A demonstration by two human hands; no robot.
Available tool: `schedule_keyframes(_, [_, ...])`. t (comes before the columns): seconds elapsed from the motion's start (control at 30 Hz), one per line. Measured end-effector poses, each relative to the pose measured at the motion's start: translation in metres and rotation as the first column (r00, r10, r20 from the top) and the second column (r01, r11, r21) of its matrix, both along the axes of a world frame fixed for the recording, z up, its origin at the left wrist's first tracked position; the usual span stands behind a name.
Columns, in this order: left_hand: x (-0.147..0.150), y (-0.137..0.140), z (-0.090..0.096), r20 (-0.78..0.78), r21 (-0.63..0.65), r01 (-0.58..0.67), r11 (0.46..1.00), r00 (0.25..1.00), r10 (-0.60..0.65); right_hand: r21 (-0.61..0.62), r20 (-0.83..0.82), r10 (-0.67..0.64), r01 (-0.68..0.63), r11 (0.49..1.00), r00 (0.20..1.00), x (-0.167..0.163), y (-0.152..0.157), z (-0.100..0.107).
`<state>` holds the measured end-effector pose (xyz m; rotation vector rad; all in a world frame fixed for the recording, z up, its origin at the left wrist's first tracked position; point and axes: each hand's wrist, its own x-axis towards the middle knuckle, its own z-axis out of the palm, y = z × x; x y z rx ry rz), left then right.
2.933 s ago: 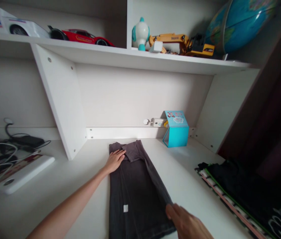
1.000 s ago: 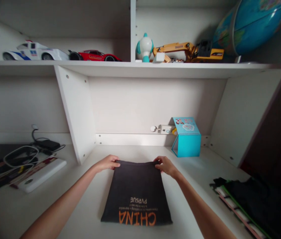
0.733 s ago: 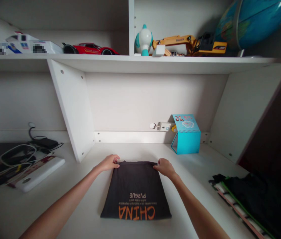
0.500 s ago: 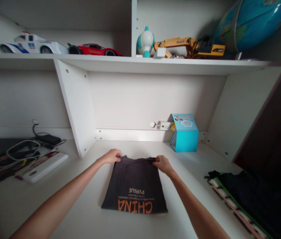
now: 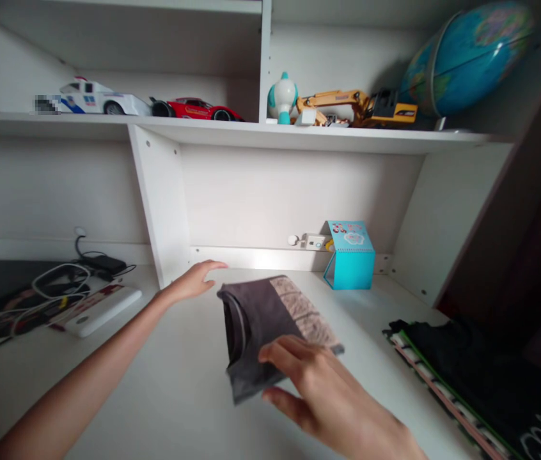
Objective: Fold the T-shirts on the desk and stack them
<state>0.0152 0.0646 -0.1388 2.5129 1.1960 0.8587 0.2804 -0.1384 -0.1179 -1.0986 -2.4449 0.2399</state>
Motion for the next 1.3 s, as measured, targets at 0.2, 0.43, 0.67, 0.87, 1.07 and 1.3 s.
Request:
schedule_keyframes(0.2, [0.041, -0.107, -0.033, -0.159, -0.100, 0.225, 0.969, 0.958, -0.239, -0.085, -0.050, -0.098, 0.093, 0.992, 0.994, 0.022, 0.055, -0.047])
schedule_keyframes(0.43, [0.053, -0.180, -0.067, -0.343, -0.239, 0.327, 0.914, 0.852, -0.395, -0.061, 0.129, -0.214, 0.223, 0.973, 0.968, 0.041, 0.087, -0.128])
schedule_keyframes(0.67, [-0.009, -0.142, -0.097, -0.246, -0.056, -0.155, 0.986, 0.960, 0.137, -0.070, 0.116, -0.464, 0.473, 0.878, 0.878, 0.040, 0.035, -0.133])
schedule_keyframes(0.87, [-0.003, -0.143, -0.125, -0.155, -0.110, -0.321, 0.941, 0.940, 0.303, -0.091, 0.117, -0.672, 0.682, 0.726, 0.731, 0.037, 0.057, -0.141])
schedule_keyframes(1.07, [0.024, -0.136, -0.129, 0.175, -0.272, -0.207, 0.940, 0.950, 0.260, -0.148, 0.136, -0.708, 0.721, 0.677, 0.693, 0.052, 0.085, -0.136])
schedule_keyframes(1.3, [0.067, -0.135, -0.103, 0.417, -0.562, -0.041, 0.826, 0.848, 0.327, -0.163, 0.003, -0.600, 0.592, 0.789, 0.800, 0.099, 0.073, -0.115])
